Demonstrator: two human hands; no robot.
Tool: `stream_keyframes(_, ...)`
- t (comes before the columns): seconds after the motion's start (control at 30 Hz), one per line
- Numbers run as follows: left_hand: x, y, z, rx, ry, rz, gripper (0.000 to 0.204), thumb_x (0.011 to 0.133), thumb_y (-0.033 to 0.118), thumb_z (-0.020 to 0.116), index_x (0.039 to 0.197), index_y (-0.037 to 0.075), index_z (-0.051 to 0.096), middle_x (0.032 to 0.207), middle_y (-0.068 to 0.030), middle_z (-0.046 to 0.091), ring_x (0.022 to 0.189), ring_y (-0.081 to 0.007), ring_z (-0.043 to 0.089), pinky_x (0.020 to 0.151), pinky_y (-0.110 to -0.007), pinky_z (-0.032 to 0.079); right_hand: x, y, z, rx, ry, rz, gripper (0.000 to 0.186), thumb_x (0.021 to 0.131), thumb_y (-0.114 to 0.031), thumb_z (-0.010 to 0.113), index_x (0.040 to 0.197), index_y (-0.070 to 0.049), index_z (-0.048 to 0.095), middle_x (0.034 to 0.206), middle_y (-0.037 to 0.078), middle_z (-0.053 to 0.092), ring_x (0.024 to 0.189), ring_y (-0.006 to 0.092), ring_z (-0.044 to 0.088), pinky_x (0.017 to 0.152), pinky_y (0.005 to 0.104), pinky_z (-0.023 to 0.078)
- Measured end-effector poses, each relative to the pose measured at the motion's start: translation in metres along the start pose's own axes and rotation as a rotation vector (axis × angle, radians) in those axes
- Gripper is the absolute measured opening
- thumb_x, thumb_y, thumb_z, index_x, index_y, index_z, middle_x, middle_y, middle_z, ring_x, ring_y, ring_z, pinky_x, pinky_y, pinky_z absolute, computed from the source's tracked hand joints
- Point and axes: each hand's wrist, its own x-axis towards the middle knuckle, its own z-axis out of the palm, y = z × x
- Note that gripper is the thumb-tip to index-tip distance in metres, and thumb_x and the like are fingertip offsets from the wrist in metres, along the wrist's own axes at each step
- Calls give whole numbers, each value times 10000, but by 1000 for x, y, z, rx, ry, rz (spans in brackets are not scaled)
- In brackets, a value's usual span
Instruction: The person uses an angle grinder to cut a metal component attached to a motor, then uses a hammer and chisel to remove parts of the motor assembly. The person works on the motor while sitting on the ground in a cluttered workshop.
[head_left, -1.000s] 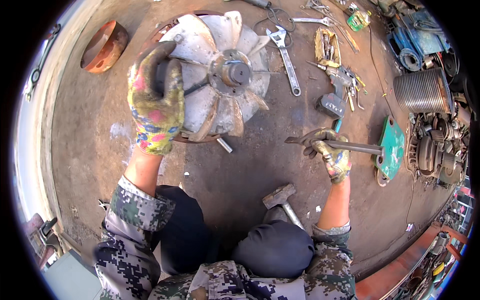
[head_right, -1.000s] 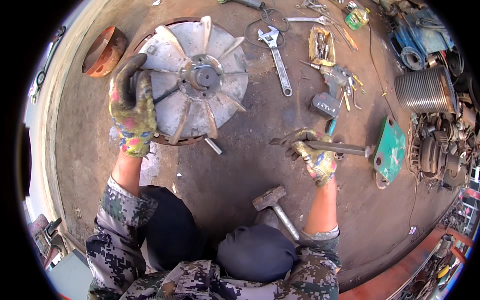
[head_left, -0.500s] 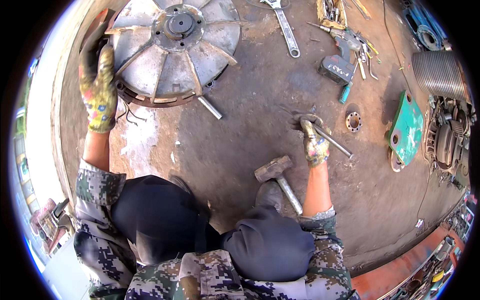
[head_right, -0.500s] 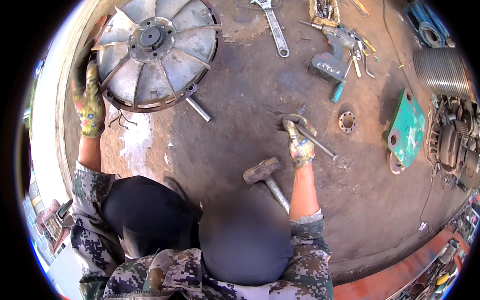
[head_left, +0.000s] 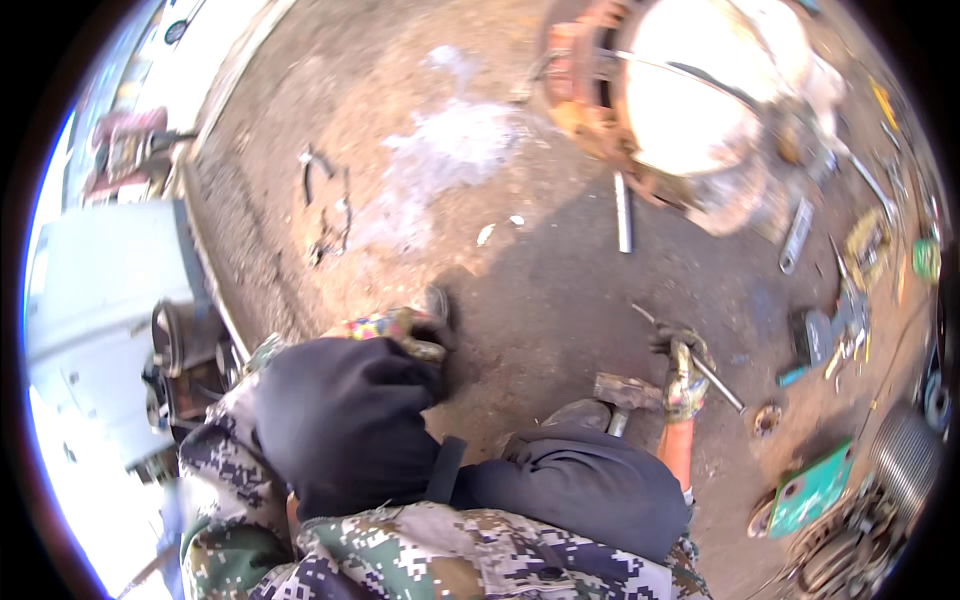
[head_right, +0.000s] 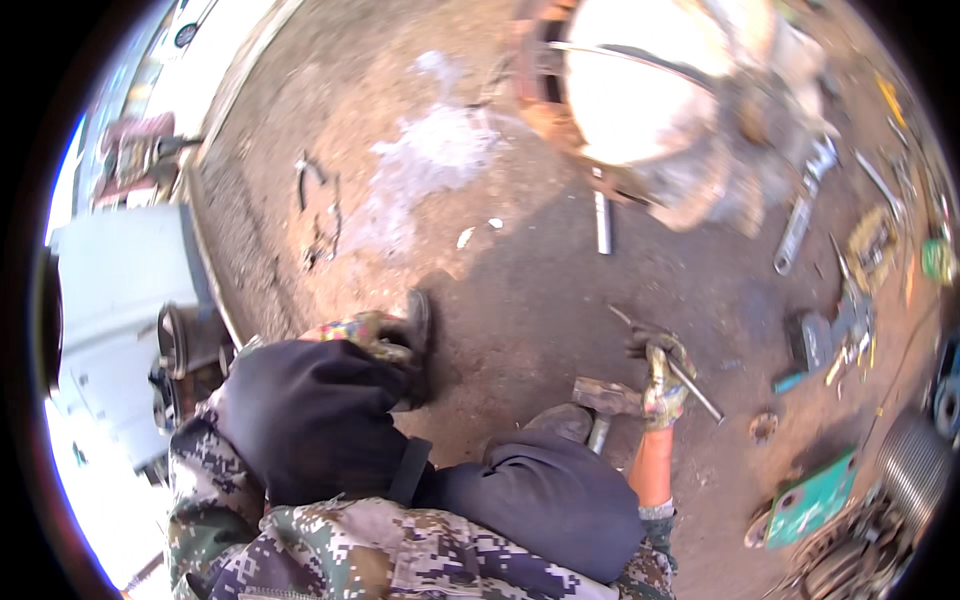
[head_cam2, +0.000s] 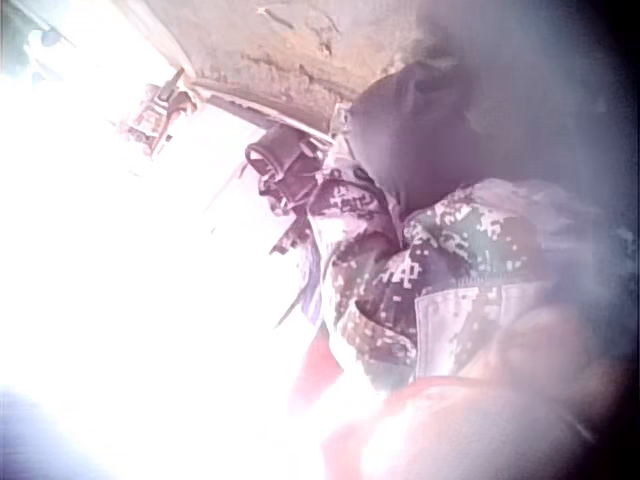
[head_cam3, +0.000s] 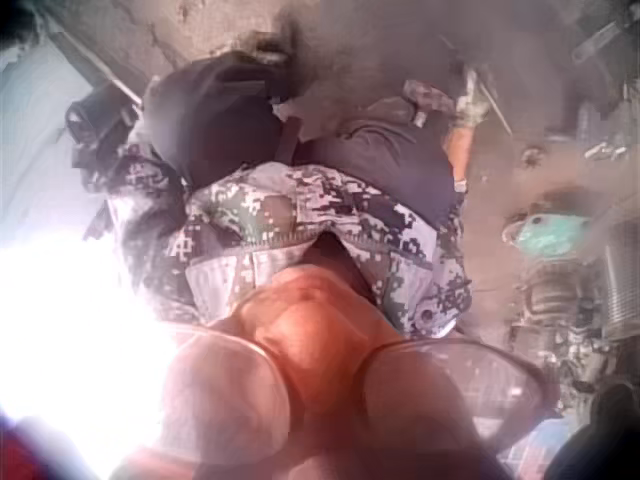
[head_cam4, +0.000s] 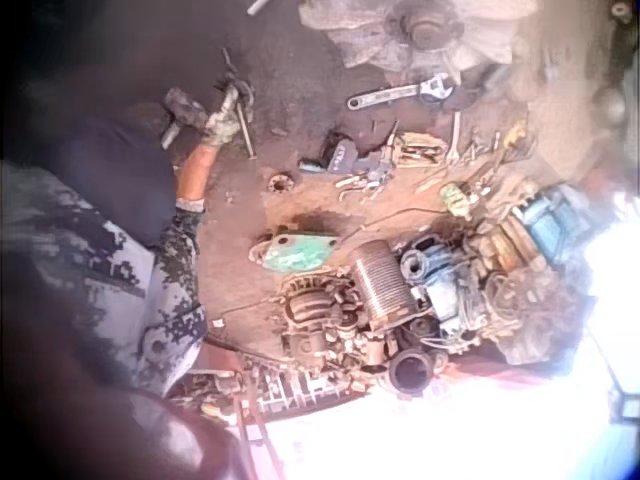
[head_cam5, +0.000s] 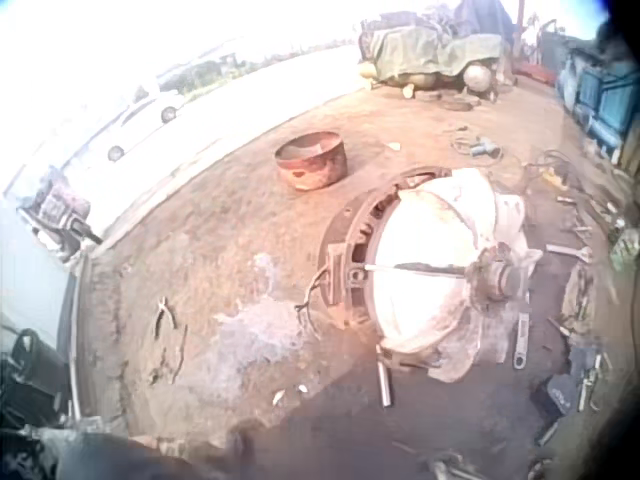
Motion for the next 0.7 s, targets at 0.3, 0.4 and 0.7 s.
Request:
stream_keyframes(0.3,46,-14,15,63,-255,-5,333,1032,309,632,1239,58,704,990,-157,758,933,-289,728,859,-391,564,23,-39,183,-190,-479,-58,143,993,-99,685,1074,-12,764,1192,143,734,1045,217,702,883,335,589)
stream_keyframes(0.4,115,-6,34,-167,29,127,303,1006,292,647,1189,61,719,949,-189,743,913,-334,722,841,-412,557,43,-34,189,-336,-438,-86,140,986,-67,674,1079,-35,774,1190,121,741,1059,203,698,899,330,575)
stream_keyframes(0.7,196,-2,16,-105,401,408,234,948,206,670,1132,78,736,1066,-178,727,1036,-375,673,905,-460,531,59,2,220,-648,-425,-146,152,966,-34,666,1077,-43,769,1190,84,749,1062,211,715,906,315,578)
